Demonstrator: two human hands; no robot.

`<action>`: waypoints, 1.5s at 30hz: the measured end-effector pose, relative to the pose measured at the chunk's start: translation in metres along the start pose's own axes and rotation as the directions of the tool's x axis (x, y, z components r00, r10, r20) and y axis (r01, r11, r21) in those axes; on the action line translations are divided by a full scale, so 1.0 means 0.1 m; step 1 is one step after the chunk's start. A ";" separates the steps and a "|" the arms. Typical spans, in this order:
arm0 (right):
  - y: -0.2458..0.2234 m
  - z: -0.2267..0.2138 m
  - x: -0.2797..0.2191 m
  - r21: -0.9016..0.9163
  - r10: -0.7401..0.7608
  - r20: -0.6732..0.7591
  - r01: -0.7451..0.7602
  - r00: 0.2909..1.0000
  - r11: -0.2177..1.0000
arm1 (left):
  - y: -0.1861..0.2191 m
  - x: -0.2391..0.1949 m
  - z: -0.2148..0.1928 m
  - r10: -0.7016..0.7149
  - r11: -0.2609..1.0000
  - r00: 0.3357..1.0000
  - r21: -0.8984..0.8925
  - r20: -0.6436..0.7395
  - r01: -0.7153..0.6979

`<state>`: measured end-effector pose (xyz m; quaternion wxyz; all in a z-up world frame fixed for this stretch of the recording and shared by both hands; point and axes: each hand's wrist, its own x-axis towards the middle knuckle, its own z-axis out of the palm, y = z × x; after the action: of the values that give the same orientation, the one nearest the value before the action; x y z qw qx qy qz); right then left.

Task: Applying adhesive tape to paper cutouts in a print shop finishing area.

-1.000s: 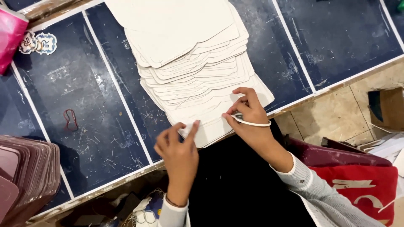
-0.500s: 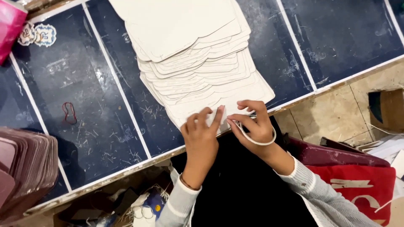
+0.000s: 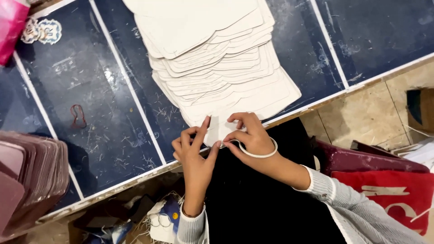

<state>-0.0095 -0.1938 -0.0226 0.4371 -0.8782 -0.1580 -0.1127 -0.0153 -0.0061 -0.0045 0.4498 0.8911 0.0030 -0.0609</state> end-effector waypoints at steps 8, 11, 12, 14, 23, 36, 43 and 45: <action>0.35 -0.34 -0.12 -0.131 0.064 -0.109 -0.078 0.992 0.988 | 0.03 0.02 0.02 0.020 0.999 1.000 0.045 -0.023 -0.019; 0.35 -0.68 -0.02 -0.093 0.146 -0.128 -0.159 0.981 0.983 | 0.04 0.03 0.03 0.005 0.999 1.000 0.039 -0.011 -0.004; 0.32 -0.77 0.01 -0.053 0.168 -0.112 -0.174 0.979 0.983 | 0.03 0.04 0.04 0.003 0.999 1.000 0.040 -0.002 -0.003; 0.22 -0.68 0.01 -0.007 0.169 -0.061 -0.170 0.984 0.985 | 0.00 0.04 0.05 0.004 0.999 1.000 0.036 0.008 -0.005; -0.01 -0.09 -0.03 0.070 0.122 0.042 -0.125 0.992 0.990 | -0.01 0.02 -0.02 -0.002 0.998 0.999 -0.064 0.034 0.004; 0.07 0.04 -0.12 -0.315 -0.090 -0.003 0.085 0.996 0.945 | 0.01 0.04 0.01 0.027 0.999 0.999 0.032 0.024 -0.028; 0.34 -0.69 0.00 -0.152 0.176 -0.084 -0.187 0.981 0.971 | -0.03 0.04 0.03 0.026 0.997 0.999 0.069 0.040 -0.029; 0.40 -0.74 -0.01 -0.003 0.232 -0.094 -0.233 0.968 0.972 | -0.02 0.03 0.03 0.017 0.998 1.000 0.067 0.021 -0.019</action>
<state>0.0005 -0.2760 -0.0084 0.4480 -0.8875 -0.0325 -0.1026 -0.0125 -0.0075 -0.0086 0.4202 0.9050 -0.0117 -0.0660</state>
